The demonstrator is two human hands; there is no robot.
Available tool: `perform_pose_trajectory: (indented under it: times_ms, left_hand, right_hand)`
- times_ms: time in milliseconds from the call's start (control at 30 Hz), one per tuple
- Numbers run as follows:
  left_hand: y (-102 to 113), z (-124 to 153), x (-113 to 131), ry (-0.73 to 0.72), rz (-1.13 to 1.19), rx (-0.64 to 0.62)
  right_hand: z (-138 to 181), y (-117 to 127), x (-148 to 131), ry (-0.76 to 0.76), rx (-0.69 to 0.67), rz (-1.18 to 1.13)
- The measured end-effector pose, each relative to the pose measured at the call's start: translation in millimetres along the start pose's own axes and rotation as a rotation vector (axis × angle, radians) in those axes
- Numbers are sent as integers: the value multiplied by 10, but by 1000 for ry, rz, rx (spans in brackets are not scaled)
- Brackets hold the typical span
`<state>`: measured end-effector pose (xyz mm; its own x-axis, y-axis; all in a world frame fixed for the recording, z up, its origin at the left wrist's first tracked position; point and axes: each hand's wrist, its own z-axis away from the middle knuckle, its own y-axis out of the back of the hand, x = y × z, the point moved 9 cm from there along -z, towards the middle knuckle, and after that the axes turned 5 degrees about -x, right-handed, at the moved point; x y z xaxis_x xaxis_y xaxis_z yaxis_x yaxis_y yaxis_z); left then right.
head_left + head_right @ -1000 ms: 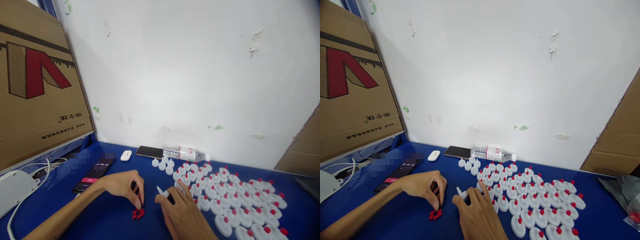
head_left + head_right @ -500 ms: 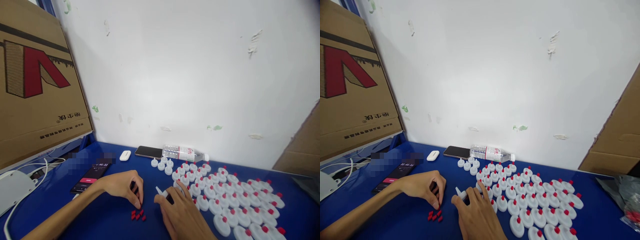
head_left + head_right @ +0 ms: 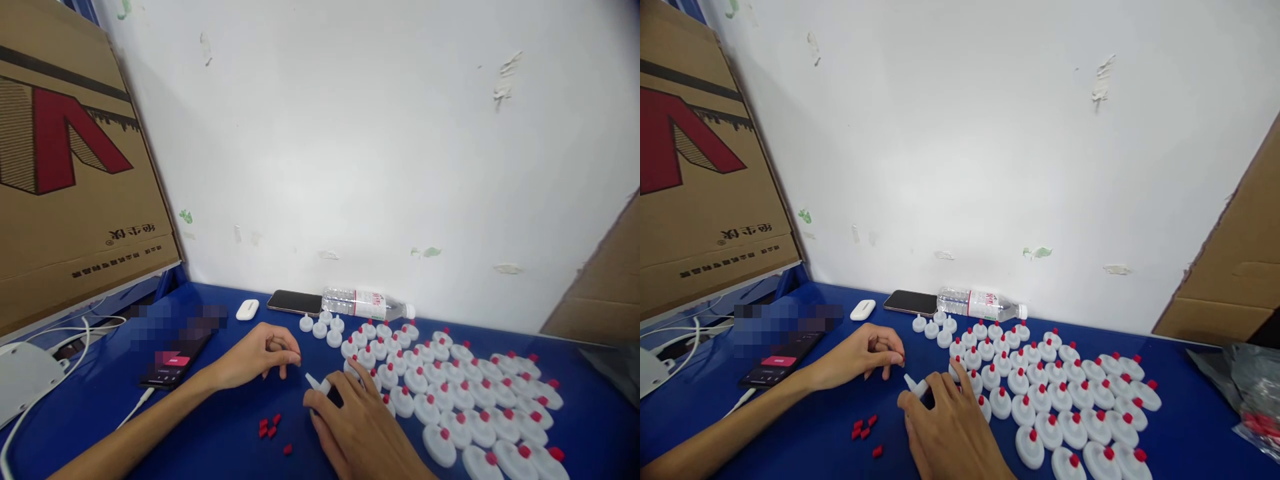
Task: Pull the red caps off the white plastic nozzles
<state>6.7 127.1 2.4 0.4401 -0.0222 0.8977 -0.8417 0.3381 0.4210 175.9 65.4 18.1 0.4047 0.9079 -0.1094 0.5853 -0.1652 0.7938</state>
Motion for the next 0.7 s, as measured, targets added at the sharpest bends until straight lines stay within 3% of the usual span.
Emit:
perform_pose_trajectory:
  times_ms: [233, 700]
  left_hand:
    - [-63, -2, 4, -22, 130, -2]
    - [-287, 9, -13, -48, 278, -133]
  right_hand:
    - [31, -93, 22, 30, -72, 76]
    - [54, -131, 56, -3, -128, 62]
